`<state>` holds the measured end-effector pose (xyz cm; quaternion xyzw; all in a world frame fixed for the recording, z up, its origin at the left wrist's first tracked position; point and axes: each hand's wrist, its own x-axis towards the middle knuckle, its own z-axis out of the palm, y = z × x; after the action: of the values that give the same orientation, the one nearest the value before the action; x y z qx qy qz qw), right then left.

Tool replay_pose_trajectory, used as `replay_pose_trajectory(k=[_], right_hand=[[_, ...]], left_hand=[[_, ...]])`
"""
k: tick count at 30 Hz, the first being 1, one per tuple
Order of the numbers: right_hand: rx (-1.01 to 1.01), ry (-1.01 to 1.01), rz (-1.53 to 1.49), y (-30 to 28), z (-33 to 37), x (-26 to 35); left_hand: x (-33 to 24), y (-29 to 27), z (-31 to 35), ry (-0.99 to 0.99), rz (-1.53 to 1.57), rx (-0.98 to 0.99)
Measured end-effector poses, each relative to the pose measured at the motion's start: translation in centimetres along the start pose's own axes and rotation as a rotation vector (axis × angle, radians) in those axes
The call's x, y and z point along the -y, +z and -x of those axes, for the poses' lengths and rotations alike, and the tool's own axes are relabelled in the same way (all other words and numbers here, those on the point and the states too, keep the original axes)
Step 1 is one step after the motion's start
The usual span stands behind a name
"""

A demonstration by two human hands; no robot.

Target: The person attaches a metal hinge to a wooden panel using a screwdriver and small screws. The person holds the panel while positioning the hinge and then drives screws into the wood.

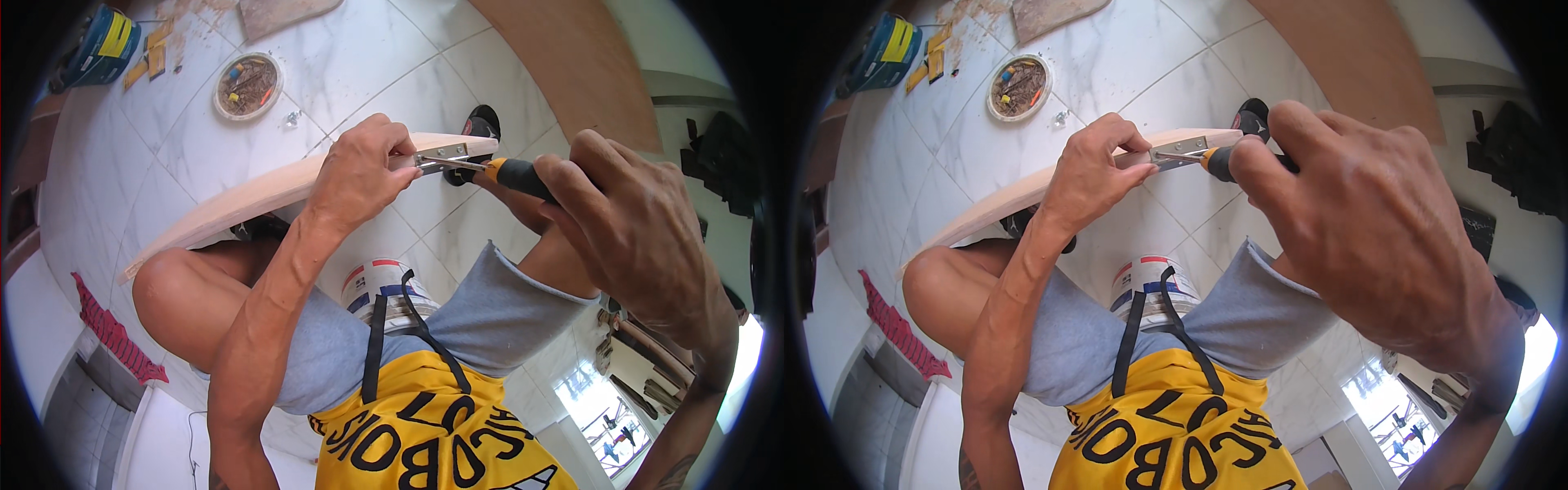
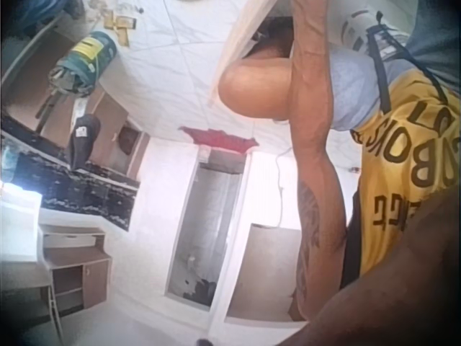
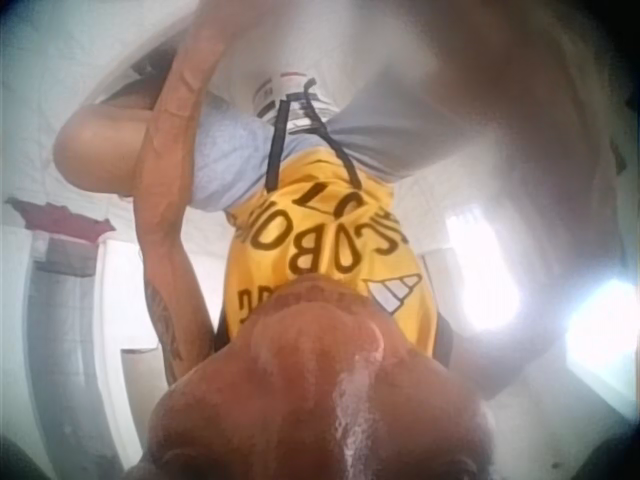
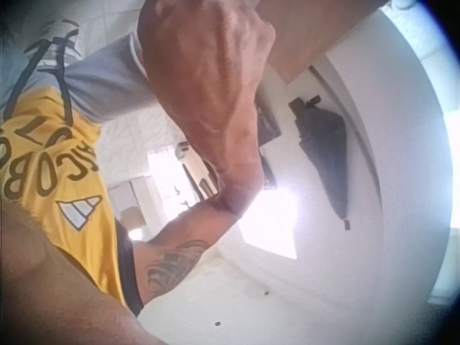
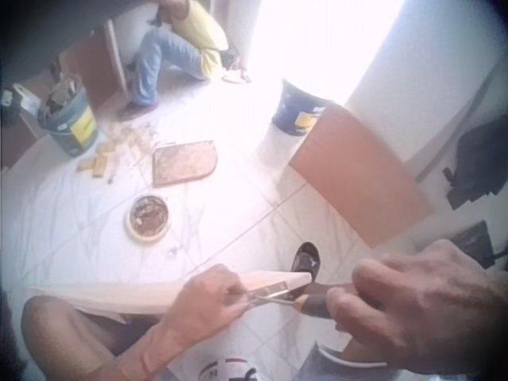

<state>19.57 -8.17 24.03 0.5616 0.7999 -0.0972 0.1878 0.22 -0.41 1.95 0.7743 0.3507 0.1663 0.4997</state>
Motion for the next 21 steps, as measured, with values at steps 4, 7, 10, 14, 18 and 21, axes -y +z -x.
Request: replay_pose_trajectory(k=[4, 7, 10, 14, 18, 21], right_hand=[[0.054, -0.012, 0.007, 0.0, -0.3, -0.1], [0.081, -0.009, 0.030, 0.2, -0.8, 0.0], [0.019, -0.024, 0.036, 0.1, -0.4, 0.5], [-0.060, -0.065, -0.117, -0.3, -1.1, 1.4], [-0.008, -0.121, -0.112, -0.5, -1.2, 1.2], [0.074, -0.096, -0.086, -0.7, -1.2, 1.2]], left_hand=[[0.2, -0.1, -0.1, 0.007, 0.024, 0.023], [0.5, -0.4, 0.1, -0.018, 0.036, 0.010], [0.2, -0.2, -0.2, 0.000, 0.051, 0.017], [0.4, 0.0, -0.1, -0.017, 0.093, 0.016], [0.3, 0.0, 0.0, -0.010, 0.115, 0.008], [0.0, 0.0, 0.1, -0.025, 0.106, 0.015]])
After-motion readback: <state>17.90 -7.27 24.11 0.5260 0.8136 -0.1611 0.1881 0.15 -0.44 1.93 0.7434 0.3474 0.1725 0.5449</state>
